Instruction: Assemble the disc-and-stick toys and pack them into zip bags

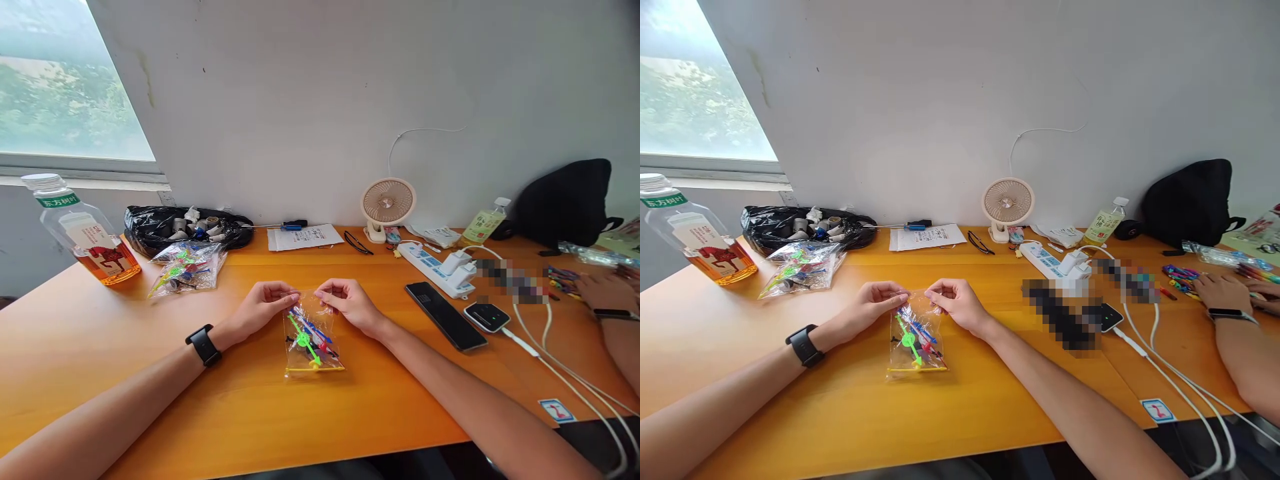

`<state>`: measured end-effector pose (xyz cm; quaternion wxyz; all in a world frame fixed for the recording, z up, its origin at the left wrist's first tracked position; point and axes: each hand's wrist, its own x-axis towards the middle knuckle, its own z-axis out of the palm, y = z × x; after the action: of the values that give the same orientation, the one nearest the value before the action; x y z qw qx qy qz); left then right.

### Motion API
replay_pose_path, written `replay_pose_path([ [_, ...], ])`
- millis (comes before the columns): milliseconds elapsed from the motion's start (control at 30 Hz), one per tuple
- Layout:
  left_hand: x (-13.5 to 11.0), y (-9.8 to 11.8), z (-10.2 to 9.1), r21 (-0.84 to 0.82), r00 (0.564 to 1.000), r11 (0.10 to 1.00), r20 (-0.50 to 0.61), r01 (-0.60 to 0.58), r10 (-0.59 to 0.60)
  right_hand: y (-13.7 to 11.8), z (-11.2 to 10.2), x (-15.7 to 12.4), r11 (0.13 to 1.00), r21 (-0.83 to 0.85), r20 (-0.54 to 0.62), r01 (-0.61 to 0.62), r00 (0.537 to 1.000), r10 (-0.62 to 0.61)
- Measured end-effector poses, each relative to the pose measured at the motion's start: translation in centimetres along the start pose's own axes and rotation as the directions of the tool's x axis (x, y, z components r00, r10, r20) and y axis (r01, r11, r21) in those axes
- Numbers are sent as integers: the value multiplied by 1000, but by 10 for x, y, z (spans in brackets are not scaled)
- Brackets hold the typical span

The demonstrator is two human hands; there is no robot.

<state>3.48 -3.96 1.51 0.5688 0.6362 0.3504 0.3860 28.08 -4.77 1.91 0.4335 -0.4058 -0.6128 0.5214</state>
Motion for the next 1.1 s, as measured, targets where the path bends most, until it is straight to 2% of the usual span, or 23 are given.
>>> replay_pose_path([
  [233,0,-2,-3,-66,996,998,-90,4,-10,-2,-5,-1,990,134,-40,-47,998,52],
  [367,-1,-3,-5,-59,987,998,-159,-35,25,-5,-3,-2,978,194,-66,-83,993,97],
  [433,-1,-3,-5,-62,985,997,-172,-44,33,-7,-2,-4,984,173,-73,-50,995,64],
  [567,-2,0,-4,-22,986,1000,-164,-21,17,-10,3,-9,996,36,-55,86,995,-83],
  [667,-3,1,-1,-8,986,999,-167,-31,30,-9,9,-11,997,20,-59,76,995,-75],
  [767,-3,0,2,-11,988,998,-142,-62,60,-4,14,-9,1000,3,-15,6,1000,-6],
  [967,-3,-4,5,54,999,997,20,-48,47,-2,19,-9,990,-108,42,91,995,-87],
  [1100,0,-5,-1,31,999,999,36,-15,14,-3,15,-9,993,-113,31,35,999,-31],
])
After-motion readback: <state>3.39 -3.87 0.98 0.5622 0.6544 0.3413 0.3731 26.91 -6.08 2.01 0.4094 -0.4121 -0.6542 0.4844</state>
